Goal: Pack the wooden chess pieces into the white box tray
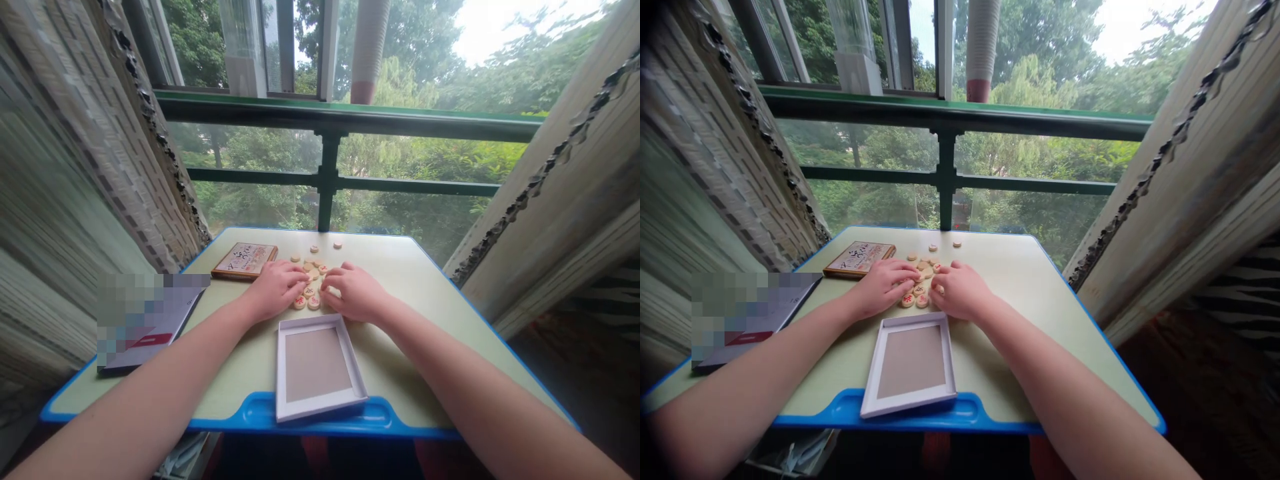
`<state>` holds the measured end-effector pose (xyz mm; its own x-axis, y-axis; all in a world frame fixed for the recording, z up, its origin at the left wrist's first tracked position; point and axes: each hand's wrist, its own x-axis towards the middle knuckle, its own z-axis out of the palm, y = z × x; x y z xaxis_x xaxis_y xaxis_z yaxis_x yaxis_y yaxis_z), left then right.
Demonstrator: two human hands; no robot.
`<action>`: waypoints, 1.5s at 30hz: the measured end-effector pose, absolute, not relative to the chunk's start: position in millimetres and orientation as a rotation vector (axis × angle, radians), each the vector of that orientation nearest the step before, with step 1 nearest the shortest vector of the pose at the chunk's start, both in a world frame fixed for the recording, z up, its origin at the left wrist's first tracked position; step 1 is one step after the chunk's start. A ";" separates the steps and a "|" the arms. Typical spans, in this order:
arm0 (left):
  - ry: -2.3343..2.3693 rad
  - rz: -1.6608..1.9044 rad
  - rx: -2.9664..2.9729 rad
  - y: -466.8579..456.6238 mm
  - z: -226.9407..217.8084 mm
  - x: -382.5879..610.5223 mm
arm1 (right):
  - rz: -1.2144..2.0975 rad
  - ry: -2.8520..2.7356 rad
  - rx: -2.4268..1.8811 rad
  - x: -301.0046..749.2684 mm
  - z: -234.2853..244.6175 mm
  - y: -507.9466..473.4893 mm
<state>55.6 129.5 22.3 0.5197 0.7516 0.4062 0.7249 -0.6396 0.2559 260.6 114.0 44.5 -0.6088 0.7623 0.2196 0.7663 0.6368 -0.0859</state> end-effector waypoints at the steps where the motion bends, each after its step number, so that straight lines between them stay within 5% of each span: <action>1: 1.338 0.751 2.669 130.3 23.7 57.3 | -0.036 -2.613 -1.270 261.5 44.6 113.2; 11: 1.456 0.377 2.652 142.6 43.8 81.2 | -0.130 -2.547 -1.448 262.3 43.8 108.5; 22: 1.418 0.537 2.772 138.2 35.9 66.5 | -0.111 -2.542 -1.474 263.8 43.6 112.8; 45: 1.460 0.224 2.620 128.6 62.7 47.7 | 0.260 -2.211 -1.474 244.7 38.1 119.4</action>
<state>47.7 128.6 62.7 0.5196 0.8520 0.0645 0.8322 -0.5217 0.1880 244.7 119.4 38.1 -0.3145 0.9087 0.2743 0.8202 0.4057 -0.4034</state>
